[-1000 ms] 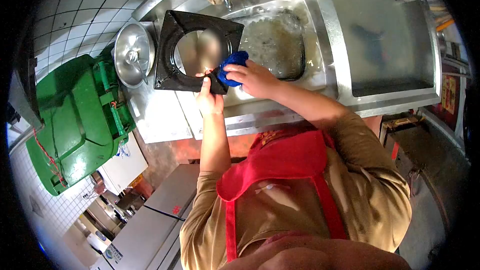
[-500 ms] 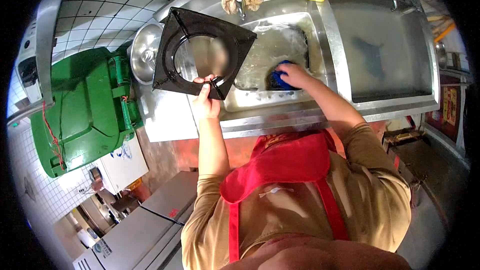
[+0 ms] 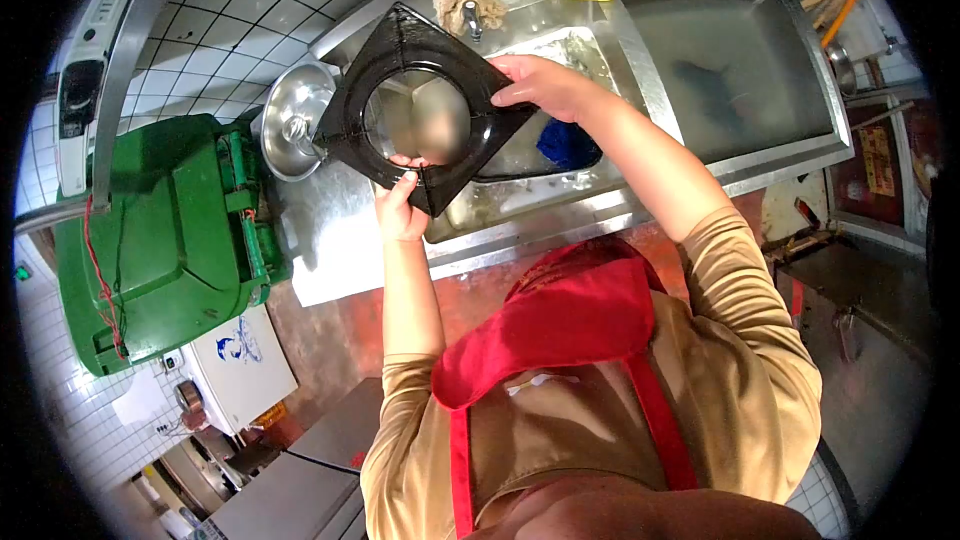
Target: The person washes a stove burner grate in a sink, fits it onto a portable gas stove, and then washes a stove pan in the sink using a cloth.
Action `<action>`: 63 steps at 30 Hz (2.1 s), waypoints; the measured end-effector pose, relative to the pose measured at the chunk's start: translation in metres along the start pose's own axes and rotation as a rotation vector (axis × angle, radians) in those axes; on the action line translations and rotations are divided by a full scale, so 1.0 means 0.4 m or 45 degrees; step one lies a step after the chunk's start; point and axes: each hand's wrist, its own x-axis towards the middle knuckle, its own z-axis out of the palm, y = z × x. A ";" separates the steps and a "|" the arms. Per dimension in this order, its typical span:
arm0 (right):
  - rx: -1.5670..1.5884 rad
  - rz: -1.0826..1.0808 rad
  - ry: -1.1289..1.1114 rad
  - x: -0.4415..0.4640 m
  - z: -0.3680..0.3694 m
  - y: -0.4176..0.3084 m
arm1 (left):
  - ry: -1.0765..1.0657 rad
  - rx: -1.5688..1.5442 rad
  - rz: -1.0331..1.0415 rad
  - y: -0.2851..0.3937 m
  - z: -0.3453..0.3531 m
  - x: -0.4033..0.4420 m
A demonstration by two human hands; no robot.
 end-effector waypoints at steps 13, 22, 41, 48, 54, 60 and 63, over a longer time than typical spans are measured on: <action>-0.152 0.068 0.342 0.022 0.113 0.019 | 0.025 0.312 0.011 0.120 0.039 -0.056; -0.063 -0.122 0.416 0.015 0.154 -0.002 | 0.261 0.704 0.179 0.151 0.054 -0.035; 0.390 -0.423 0.666 -0.050 0.254 0.074 | 0.429 -0.069 0.547 -0.007 0.239 -0.057; 0.366 -0.450 0.761 -0.037 0.273 0.082 | 0.503 -0.075 0.480 0.014 0.235 -0.028; 0.389 -0.445 0.748 -0.028 0.220 0.107 | 0.340 -0.064 0.449 -0.032 0.194 -0.021; 0.491 -0.393 0.766 -0.040 0.225 0.109 | 0.467 -0.122 0.443 0.013 0.214 -0.029; 0.533 -0.378 0.798 -0.048 0.214 0.101 | 0.458 -0.044 0.415 0.029 0.162 -0.023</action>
